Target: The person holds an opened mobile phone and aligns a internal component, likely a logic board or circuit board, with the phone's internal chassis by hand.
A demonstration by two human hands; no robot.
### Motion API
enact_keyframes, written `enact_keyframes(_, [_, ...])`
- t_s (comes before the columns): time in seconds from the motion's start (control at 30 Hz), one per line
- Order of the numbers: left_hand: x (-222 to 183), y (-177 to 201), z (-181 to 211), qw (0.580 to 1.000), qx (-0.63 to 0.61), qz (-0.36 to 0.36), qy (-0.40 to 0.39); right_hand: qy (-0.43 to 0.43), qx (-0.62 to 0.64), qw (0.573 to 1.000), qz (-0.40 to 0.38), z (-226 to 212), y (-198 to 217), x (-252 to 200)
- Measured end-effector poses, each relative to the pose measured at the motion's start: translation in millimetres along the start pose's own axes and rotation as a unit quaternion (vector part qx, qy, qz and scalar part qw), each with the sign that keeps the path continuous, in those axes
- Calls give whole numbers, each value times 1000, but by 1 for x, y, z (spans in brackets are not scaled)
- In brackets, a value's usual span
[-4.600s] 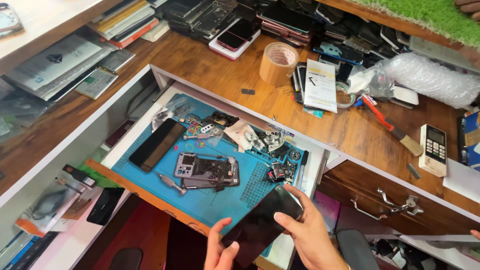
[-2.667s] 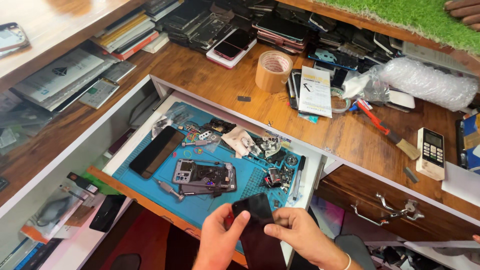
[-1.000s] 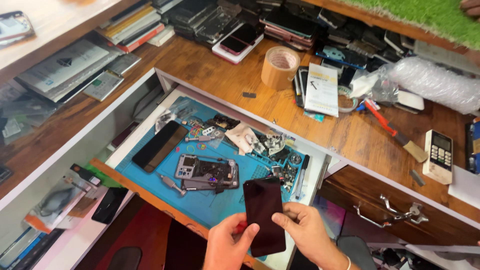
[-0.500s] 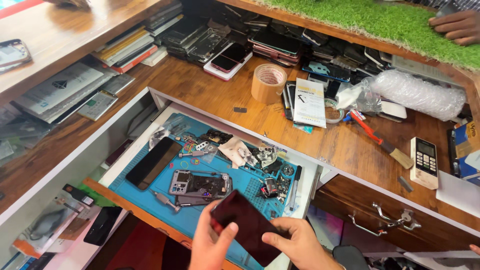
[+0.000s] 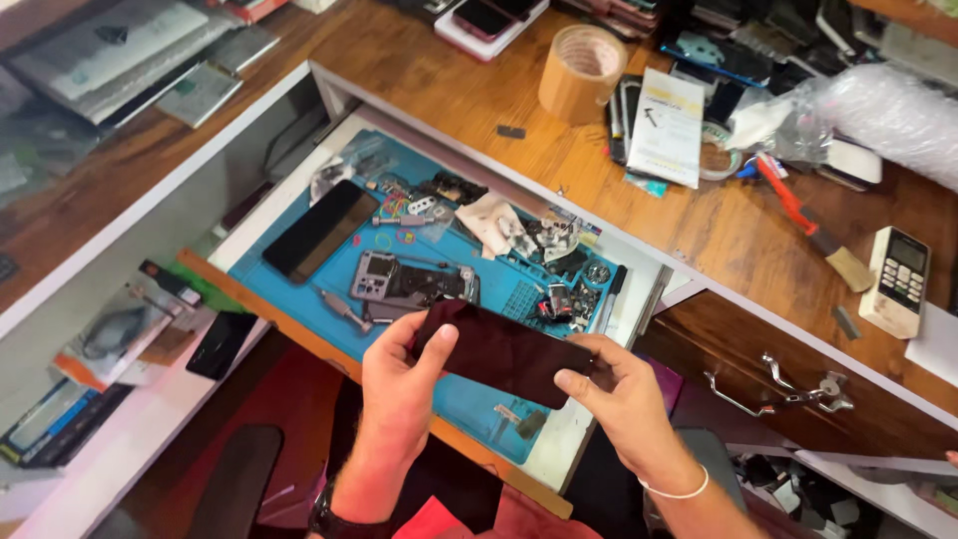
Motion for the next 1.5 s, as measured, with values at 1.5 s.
enact_keyframes(1.5, [-6, -4, -34, 993, -73, 3, 97, 436, -438, 786, -28, -73, -73, -53])
Point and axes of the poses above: each hand's wrist, its own x-axis towards the middle knuckle, its own y-axis out of the back of the hand, z = x × y, the point moved 10 cm from there along x, towards the middle knuckle, and after that the axes turned 10 degrees about x, right-handed, at the moved point
